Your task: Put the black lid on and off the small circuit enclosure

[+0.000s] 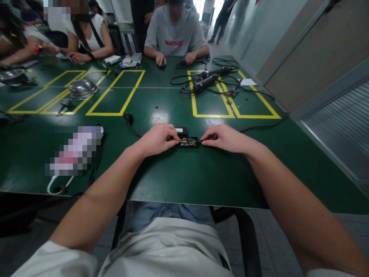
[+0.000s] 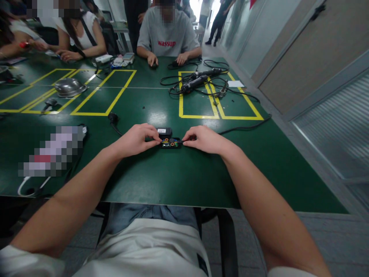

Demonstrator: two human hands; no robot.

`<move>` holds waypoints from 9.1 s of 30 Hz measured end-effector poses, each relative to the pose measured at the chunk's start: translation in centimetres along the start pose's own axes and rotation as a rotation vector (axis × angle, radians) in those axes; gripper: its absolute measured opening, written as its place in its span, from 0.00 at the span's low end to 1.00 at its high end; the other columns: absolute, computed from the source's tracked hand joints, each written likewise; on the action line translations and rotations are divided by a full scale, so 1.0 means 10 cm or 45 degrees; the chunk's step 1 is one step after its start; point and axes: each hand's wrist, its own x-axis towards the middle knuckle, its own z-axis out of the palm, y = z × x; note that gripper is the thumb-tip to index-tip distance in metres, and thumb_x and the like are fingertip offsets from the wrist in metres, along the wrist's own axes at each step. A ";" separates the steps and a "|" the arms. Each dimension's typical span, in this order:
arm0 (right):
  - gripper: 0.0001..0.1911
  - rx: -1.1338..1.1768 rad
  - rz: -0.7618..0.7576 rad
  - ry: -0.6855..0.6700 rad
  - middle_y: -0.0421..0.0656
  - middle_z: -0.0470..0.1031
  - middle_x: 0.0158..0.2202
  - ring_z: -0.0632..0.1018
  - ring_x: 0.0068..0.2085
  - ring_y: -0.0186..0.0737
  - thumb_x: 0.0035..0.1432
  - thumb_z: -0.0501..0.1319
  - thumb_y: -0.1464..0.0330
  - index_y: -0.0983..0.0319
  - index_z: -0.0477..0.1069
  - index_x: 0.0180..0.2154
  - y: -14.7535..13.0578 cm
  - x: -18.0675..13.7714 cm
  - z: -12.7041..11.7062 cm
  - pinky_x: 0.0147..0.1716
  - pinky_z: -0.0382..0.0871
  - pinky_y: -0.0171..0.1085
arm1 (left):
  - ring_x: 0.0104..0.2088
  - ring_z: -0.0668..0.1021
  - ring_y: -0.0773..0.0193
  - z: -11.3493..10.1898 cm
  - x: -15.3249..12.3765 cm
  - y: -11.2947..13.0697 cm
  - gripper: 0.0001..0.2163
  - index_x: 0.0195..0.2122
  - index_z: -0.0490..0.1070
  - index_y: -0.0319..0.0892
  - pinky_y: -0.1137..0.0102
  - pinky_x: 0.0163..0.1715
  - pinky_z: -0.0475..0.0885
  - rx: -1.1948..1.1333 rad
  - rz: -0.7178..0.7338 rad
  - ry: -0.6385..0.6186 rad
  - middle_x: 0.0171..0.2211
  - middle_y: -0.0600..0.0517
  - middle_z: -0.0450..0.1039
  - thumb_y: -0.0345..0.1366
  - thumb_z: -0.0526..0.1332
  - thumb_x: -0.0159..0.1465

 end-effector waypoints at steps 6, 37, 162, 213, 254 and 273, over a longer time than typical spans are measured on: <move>0.12 0.013 0.006 -0.002 0.47 0.89 0.43 0.84 0.42 0.48 0.66 0.69 0.60 0.57 0.90 0.44 0.00 0.01 0.00 0.46 0.77 0.44 | 0.63 0.80 0.48 0.10 0.04 -0.05 0.13 0.55 0.86 0.46 0.49 0.69 0.72 0.080 -0.141 0.178 0.63 0.43 0.81 0.37 0.63 0.75; 0.11 0.015 0.034 -0.005 0.46 0.89 0.41 0.85 0.41 0.48 0.65 0.69 0.62 0.57 0.90 0.43 0.00 0.01 0.01 0.44 0.76 0.42 | 0.52 0.82 0.50 0.11 0.03 0.15 0.17 0.62 0.84 0.47 0.55 0.60 0.75 -0.002 -0.044 -0.042 0.51 0.45 0.84 0.40 0.70 0.74; 0.25 0.190 0.170 -0.143 0.42 0.80 0.30 0.74 0.32 0.42 0.61 0.67 0.44 0.59 0.81 0.36 -0.07 -0.03 -0.04 0.36 0.67 0.42 | 0.52 0.83 0.53 0.24 0.09 0.02 0.20 0.65 0.78 0.43 0.56 0.59 0.78 -0.258 -0.271 0.181 0.56 0.44 0.84 0.35 0.67 0.73; 0.26 -0.270 0.286 -0.055 0.45 0.77 0.28 0.74 0.32 0.46 0.73 0.58 0.47 0.55 0.67 0.27 -0.19 0.01 0.03 0.33 0.59 0.43 | 0.60 0.82 0.47 0.13 0.06 0.02 0.17 0.62 0.83 0.44 0.49 0.66 0.73 0.059 -0.266 0.146 0.59 0.43 0.85 0.38 0.65 0.75; 0.26 -0.379 0.270 -0.141 0.47 0.78 0.31 0.75 0.34 0.46 0.76 0.55 0.53 0.57 0.68 0.25 -0.27 0.00 0.00 0.37 0.61 0.43 | 0.52 0.83 0.51 0.20 0.09 0.03 0.15 0.60 0.80 0.43 0.53 0.61 0.77 -0.035 -0.394 0.202 0.54 0.44 0.85 0.35 0.67 0.73; 0.30 -0.438 0.377 -0.070 0.47 0.78 0.27 0.73 0.31 0.45 0.74 0.57 0.47 0.56 0.67 0.23 -0.34 -0.01 0.03 0.32 0.57 0.43 | 0.36 0.81 0.49 -0.02 0.07 0.27 0.30 0.37 0.85 0.42 0.62 0.34 0.65 0.432 -0.622 -0.276 0.36 0.41 0.83 0.58 0.52 0.78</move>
